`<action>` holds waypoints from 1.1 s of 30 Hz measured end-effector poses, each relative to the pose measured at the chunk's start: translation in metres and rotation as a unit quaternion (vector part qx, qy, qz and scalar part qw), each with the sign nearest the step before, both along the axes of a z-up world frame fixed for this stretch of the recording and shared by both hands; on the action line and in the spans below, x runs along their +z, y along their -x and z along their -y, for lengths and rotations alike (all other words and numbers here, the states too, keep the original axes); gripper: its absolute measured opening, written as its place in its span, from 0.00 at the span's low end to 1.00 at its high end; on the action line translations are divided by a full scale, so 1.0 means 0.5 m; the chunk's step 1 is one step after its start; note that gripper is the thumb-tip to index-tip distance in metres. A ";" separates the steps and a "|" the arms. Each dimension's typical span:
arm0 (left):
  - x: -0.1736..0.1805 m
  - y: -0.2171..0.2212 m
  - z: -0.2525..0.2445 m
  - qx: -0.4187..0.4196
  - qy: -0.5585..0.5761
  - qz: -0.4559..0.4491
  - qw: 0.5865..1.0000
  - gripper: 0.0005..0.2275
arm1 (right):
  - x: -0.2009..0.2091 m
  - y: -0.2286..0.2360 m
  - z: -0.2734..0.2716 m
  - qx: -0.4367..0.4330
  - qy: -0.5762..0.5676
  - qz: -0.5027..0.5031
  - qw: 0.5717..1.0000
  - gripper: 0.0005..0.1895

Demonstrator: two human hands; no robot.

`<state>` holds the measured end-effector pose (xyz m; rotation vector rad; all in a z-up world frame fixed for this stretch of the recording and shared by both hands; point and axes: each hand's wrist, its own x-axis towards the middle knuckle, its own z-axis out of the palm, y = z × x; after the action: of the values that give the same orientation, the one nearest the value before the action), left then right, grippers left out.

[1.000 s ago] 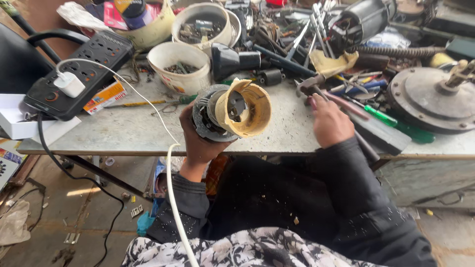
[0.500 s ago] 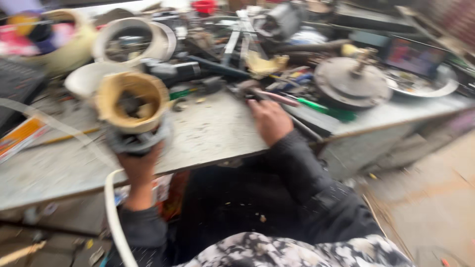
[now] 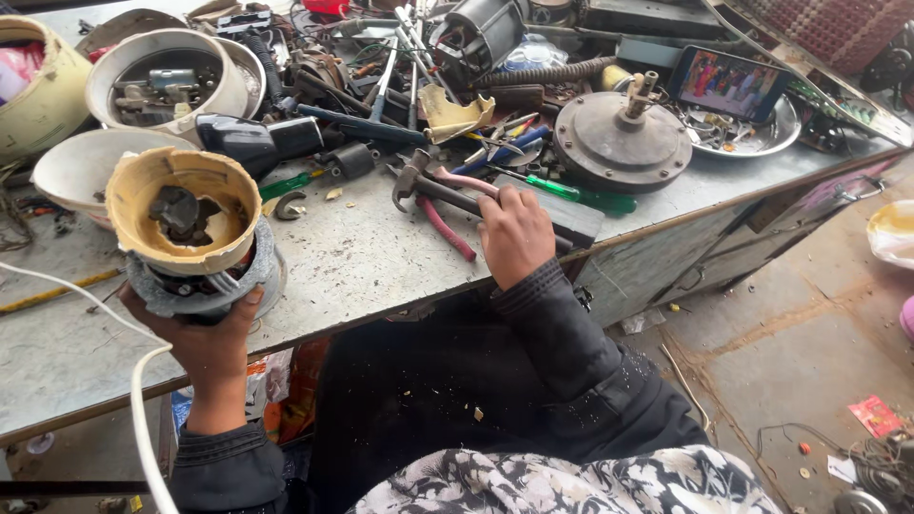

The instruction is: The person uses a hammer to strike a plastic component attached to a motor housing, attempting to dislodge it. After several impacts, the plastic piece is removed, and the person uses pliers to manipulate a metal ring on the exposed motor shaft.

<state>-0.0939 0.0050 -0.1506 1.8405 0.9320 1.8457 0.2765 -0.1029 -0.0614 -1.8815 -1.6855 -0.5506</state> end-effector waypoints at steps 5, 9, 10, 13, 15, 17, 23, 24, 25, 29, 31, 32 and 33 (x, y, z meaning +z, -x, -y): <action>0.008 -0.003 0.001 0.004 -0.003 0.005 1.000 0.51 | -0.024 0.006 0.001 -0.028 -0.007 0.062 0.998 0.22; 0.012 -0.004 0.001 0.008 -0.009 -0.006 1.000 0.50 | -0.037 0.004 -0.014 -0.053 0.003 0.085 0.995 0.21; 0.014 -0.004 0.001 0.004 -0.009 -0.005 1.000 0.51 | -0.039 0.002 -0.016 -0.038 0.009 0.069 0.997 0.19; 0.015 -0.005 0.004 0.001 -0.006 -0.011 1.000 0.53 | -0.049 -0.004 -0.020 0.007 0.010 0.021 1.000 0.17; 0.015 -0.006 0.003 -0.004 -0.008 -0.009 1.000 0.54 | -0.052 -0.008 -0.022 0.038 -0.013 -0.004 0.999 0.18; 0.015 -0.004 -0.001 -0.016 -0.013 0.000 1.000 0.54 | -0.054 -0.009 -0.027 0.028 -0.018 -0.043 0.998 0.19; 0.020 -0.008 -0.003 -0.018 -0.039 -0.007 0.999 0.52 | -0.051 -0.028 -0.029 0.035 -0.067 -0.160 0.984 0.18; 0.024 -0.009 -0.001 -0.028 -0.036 -0.010 0.999 0.51 | -0.049 -0.034 -0.026 0.052 -0.078 -0.201 0.975 0.18; 0.031 -0.008 0.003 -0.039 -0.033 -0.012 0.999 0.49 | -0.047 -0.038 -0.022 0.063 -0.079 -0.229 0.968 0.17; 0.065 -0.026 0.025 -0.021 -0.061 -0.059 0.996 0.49 | -0.022 -0.058 0.021 0.115 -0.046 -0.380 0.917 0.16; 0.085 -0.050 0.030 -0.031 -0.085 -0.069 0.994 0.49 | 0.008 -0.055 0.047 0.146 -0.034 -0.442 0.885 0.19; 0.095 -0.057 0.033 -0.027 -0.096 -0.077 0.992 0.48 | 0.025 -0.046 0.061 0.165 -0.036 -0.458 0.873 0.23; 0.104 -0.064 0.034 -0.023 -0.107 -0.085 0.990 0.48 | 0.045 -0.039 0.081 0.179 -0.037 -0.455 0.871 0.26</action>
<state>-0.0619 -0.0120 -0.0986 2.1577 0.7644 1.8440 0.2958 -0.1435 -0.0387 -1.3543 -1.2558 0.3875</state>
